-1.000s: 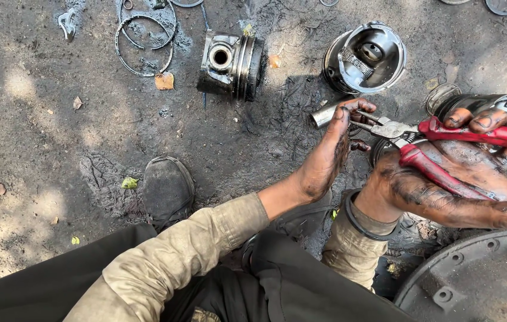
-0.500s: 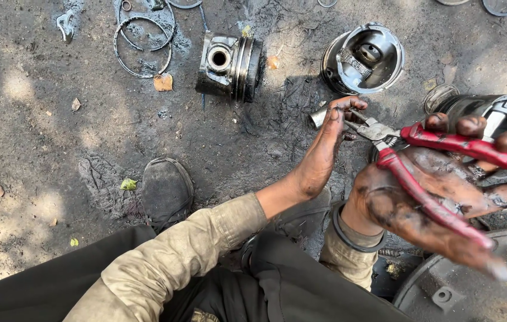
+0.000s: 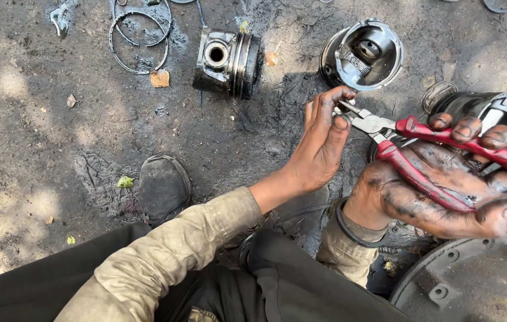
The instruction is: The person handles engine pistons and connecting rods on the ground, using pliers to manipulate small components and assembling the parts.
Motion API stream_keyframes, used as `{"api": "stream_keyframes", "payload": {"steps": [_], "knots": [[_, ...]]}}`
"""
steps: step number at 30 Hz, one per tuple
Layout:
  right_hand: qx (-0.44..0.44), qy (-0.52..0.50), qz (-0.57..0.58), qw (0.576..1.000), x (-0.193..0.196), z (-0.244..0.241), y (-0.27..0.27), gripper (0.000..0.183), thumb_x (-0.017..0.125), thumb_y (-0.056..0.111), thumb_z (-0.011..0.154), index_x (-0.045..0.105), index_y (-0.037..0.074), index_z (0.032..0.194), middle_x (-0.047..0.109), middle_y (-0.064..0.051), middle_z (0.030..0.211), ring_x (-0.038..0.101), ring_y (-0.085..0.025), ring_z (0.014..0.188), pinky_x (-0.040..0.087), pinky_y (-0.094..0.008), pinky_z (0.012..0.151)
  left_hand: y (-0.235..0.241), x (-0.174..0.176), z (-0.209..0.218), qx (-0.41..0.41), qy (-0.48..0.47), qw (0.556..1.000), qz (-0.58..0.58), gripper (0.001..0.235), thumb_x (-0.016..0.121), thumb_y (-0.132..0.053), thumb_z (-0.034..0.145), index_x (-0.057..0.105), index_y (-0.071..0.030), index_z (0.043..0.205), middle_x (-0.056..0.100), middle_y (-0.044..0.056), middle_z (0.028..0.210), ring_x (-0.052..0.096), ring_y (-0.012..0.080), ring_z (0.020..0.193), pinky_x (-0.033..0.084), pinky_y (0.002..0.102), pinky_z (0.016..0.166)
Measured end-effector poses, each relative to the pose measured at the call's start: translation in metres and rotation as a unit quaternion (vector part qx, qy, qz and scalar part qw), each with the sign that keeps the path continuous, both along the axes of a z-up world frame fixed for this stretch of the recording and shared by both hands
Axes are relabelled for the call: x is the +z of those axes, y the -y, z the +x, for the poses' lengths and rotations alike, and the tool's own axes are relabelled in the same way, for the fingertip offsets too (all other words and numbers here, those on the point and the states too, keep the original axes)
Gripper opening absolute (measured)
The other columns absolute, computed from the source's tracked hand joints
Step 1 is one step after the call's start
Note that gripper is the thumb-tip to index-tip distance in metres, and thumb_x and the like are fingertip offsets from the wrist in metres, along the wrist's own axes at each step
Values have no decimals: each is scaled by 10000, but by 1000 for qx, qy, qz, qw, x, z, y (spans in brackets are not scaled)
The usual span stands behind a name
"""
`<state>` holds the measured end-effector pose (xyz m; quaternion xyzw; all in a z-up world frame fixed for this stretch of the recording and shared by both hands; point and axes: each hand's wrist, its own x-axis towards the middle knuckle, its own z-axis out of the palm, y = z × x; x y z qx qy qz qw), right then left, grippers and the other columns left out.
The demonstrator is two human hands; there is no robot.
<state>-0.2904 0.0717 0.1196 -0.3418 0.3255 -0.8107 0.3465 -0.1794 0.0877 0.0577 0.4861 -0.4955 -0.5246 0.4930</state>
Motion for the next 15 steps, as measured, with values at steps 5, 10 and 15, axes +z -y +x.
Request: {"api": "stream_keyframes", "payload": {"steps": [5,10,15], "knots": [[-16,-51,16,998,-12,-4,8,535,553,472,1035,421,53,1342,548,-122,1124,580,-258,886,531,-430,763,-3,-9,5,-16,43,999,-6,689,274,-598,1133,337,-35,1525,456,152,1335,426,278,1269,304,439,1240],[43,-66,4,997,-33,-13,65,439,598,371,1023,414,102,1317,546,-118,1057,598,-236,774,575,-428,627,20,-17,28,11,73,997,-17,728,308,-644,1108,381,-32,1496,542,197,1352,533,335,1292,417,444,1165],[190,94,-18,977,-59,32,102,442,567,317,1029,388,108,1375,549,-146,1032,582,-252,769,530,-405,613,78,-7,141,-227,290,922,-123,709,442,-600,1114,406,3,1486,579,283,1395,558,448,1307,437,513,1105]]}}
